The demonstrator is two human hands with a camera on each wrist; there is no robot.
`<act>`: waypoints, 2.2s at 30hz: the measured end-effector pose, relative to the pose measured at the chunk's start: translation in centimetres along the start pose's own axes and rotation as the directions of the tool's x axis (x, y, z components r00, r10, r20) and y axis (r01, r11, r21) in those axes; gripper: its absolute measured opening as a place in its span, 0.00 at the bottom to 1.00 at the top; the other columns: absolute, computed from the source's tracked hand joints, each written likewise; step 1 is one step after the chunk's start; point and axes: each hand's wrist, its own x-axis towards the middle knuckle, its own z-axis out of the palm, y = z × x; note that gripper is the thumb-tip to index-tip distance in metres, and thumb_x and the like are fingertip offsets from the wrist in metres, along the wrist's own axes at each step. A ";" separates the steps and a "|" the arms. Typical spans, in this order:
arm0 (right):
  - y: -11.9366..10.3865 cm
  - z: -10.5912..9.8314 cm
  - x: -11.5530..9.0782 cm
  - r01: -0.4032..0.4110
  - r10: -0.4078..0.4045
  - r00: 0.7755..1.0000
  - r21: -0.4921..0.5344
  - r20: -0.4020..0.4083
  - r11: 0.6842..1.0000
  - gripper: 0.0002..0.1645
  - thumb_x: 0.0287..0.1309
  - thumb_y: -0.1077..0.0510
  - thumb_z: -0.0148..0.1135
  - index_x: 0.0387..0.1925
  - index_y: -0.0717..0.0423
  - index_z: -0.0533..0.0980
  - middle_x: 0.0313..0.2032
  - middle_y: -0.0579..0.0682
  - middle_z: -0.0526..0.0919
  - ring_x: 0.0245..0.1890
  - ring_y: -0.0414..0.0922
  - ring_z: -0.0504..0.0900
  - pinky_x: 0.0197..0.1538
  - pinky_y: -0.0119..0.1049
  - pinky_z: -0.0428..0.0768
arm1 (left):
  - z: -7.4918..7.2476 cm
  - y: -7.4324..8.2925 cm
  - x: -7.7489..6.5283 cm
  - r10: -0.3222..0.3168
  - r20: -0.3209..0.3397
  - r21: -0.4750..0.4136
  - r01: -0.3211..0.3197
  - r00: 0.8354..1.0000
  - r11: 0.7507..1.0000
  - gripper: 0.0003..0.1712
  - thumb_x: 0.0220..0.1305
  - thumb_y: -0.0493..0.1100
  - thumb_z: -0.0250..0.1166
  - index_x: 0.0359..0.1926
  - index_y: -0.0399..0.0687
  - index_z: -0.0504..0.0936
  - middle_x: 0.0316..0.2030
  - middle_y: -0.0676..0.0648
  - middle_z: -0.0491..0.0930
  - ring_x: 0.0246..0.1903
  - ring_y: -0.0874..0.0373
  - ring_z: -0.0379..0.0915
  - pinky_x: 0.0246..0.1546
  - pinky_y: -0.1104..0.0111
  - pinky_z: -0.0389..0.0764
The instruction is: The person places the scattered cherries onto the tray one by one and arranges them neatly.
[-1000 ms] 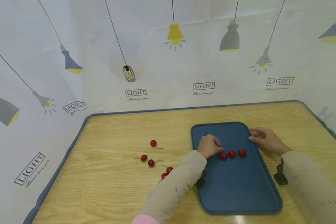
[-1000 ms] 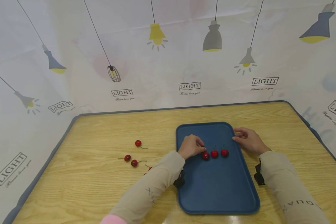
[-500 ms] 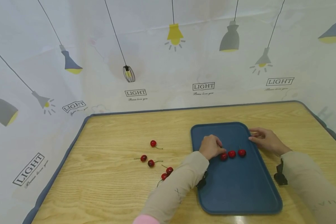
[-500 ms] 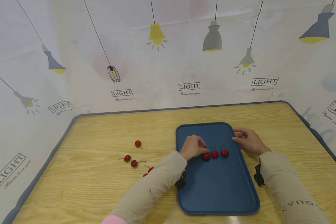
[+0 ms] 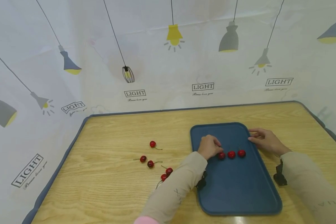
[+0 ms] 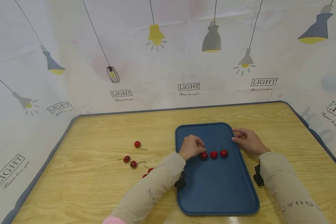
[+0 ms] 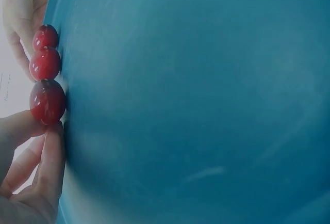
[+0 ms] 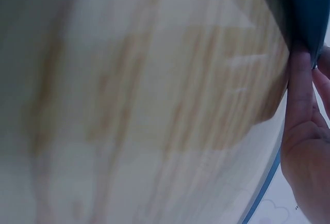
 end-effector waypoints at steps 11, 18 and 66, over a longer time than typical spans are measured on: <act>0.1 0.0 0.1 0.001 -0.001 1.000 -0.001 0.003 1.000 0.34 0.60 0.52 0.52 0.60 0.71 0.57 0.48 0.72 0.68 0.44 0.60 0.73 0.37 0.36 0.78 | -0.1 -0.1 0.0 0.020 -0.037 0.029 -0.019 0.999 0.999 0.01 0.43 0.37 0.69 0.22 0.46 0.84 0.21 0.54 0.79 0.22 0.65 0.69 0.22 0.80 0.68; -0.1 0.0 0.0 0.004 -0.004 1.000 0.002 0.007 1.000 0.33 0.61 0.53 0.51 0.60 0.72 0.57 0.48 0.73 0.67 0.44 0.61 0.73 0.37 0.37 0.78 | -0.1 -0.4 0.1 0.000 -0.043 0.022 0.001 0.999 1.000 0.02 0.45 0.38 0.68 0.20 0.47 0.84 0.19 0.55 0.78 0.21 0.65 0.68 0.22 0.78 0.67; -0.4 0.0 -0.1 0.006 -0.006 1.000 -0.014 0.007 1.000 0.33 0.61 0.53 0.51 0.60 0.72 0.56 0.47 0.72 0.69 0.43 0.57 0.74 0.37 0.36 0.78 | -6.8 -1.9 -1.5 0.151 0.058 -0.020 -0.150 0.987 0.988 0.07 0.56 0.41 0.60 0.31 0.42 0.82 0.28 0.50 0.80 0.26 0.64 0.73 0.26 0.76 0.72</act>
